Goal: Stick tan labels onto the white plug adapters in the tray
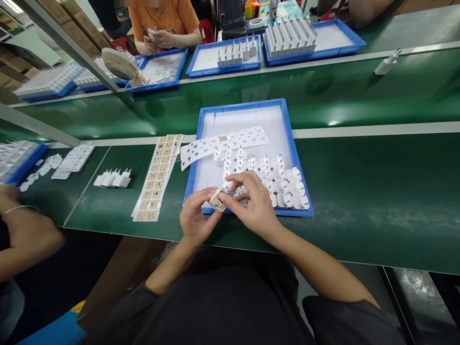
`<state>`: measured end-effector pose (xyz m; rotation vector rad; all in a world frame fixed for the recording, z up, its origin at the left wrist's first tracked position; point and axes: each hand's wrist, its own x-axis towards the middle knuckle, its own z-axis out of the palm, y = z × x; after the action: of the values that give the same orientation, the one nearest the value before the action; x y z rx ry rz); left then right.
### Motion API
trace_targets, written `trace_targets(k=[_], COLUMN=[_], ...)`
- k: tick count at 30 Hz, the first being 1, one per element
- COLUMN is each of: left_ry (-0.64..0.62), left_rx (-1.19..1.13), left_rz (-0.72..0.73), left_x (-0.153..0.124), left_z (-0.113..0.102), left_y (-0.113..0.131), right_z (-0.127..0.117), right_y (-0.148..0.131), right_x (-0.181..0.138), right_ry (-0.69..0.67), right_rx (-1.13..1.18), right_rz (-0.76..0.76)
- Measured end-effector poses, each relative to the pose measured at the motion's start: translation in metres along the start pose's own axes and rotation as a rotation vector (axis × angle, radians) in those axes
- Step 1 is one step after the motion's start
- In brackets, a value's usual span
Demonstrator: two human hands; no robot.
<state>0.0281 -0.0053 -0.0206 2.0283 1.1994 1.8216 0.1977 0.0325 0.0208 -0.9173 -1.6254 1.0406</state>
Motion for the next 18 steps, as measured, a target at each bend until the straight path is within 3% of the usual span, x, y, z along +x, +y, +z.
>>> trace_targets(k=[4,7,18], left_ry=[0.057,0.104,0.099], left_rx=[-0.112,-0.165,-0.155], left_rz=[-0.091,-0.107,0.067], left_x=[-0.005,-0.006,-0.005], left_z=[0.004,0.007,0.020], left_y=[-0.004,-0.007,-0.006], right_z=[-0.006,-0.006,0.001], right_y=[-0.002,-0.002,-0.001], right_x=[0.005,0.004,-0.004], right_ry=[-0.221,-0.282,-0.162], right_rx=[0.197,0.213,0.263], right_rz=[0.039,0.039,0.043])
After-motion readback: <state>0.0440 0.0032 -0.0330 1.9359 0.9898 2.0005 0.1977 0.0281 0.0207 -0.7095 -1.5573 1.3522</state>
